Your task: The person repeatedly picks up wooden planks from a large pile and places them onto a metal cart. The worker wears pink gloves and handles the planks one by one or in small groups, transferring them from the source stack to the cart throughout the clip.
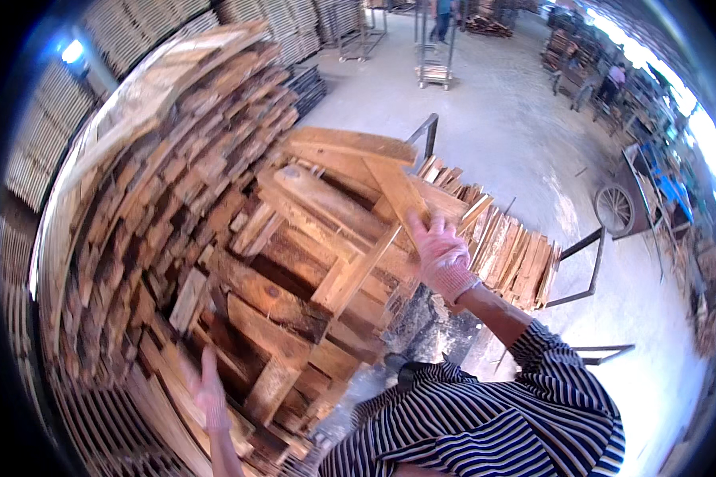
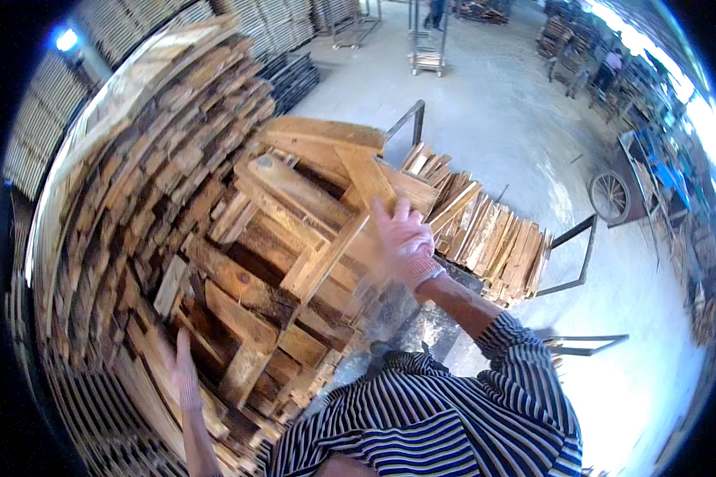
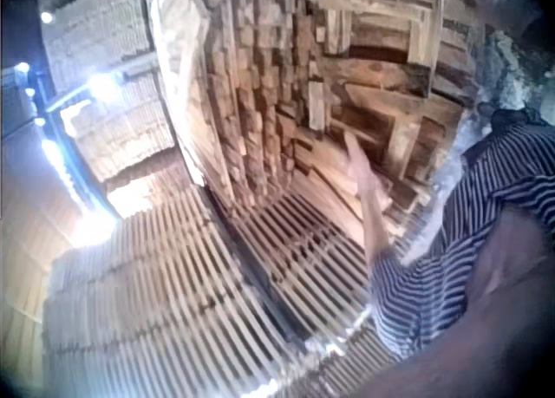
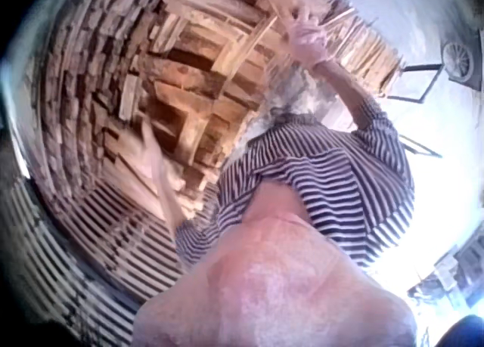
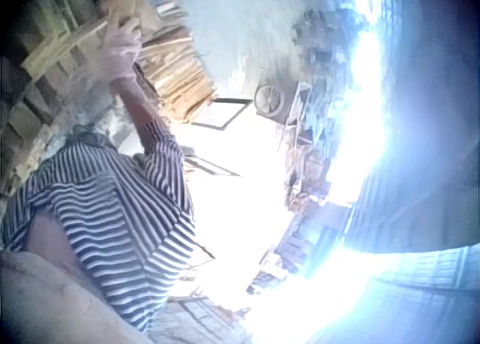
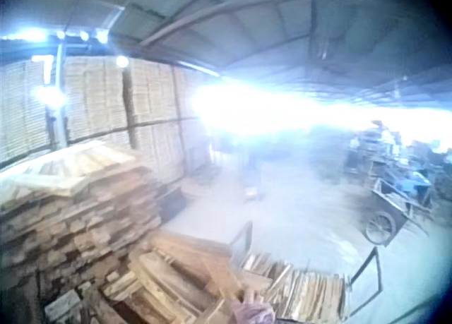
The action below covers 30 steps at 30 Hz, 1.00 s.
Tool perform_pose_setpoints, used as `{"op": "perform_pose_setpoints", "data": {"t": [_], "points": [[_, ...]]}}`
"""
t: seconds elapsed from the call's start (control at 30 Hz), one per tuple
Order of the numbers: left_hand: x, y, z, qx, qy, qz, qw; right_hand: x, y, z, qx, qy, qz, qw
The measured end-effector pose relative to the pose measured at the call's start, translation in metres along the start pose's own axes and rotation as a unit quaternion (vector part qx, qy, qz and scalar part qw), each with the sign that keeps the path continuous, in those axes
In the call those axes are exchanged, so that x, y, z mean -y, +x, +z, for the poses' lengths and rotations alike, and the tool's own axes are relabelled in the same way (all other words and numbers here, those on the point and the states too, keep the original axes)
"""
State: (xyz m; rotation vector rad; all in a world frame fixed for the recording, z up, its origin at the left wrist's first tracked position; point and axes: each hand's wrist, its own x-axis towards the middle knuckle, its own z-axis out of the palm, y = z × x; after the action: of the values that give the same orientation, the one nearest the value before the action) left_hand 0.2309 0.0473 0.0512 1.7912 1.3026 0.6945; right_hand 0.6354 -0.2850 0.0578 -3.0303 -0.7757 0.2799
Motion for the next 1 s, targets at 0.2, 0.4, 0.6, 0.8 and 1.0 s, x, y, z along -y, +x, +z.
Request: {"op": "perform_pose_setpoints", "data": {"t": [0.2, 0.4, 0.6, 0.8, 1.0], "points": [[-0.022, 0.040, 0.134, -0.044, 0.003, -0.039, 0.998, -0.019, -0.040, -0.069, 0.077, 0.479, -0.042, 0.873], [-0.019, 0.043, 0.153, -0.032, -0.277, 0.093, 0.956, -0.022, -0.119, -0.057, 0.059, 0.532, -0.141, 0.832], [-0.009, 0.050, 0.150, 0.065, -0.486, -0.246, 0.836, 0.077, -0.127, -0.041, 0.161, 0.612, -0.204, 0.747], [-0.037, 0.009, 0.051, 0.035, -0.372, -0.014, 0.927, 0.191, -0.108, -0.026, 0.215, 0.494, -0.336, 0.772], [-0.009, -0.033, -0.126, -0.005, -0.368, -0.096, 0.925, 0.319, -0.131, 0.009, 0.151, 0.254, -0.384, 0.875]]}}
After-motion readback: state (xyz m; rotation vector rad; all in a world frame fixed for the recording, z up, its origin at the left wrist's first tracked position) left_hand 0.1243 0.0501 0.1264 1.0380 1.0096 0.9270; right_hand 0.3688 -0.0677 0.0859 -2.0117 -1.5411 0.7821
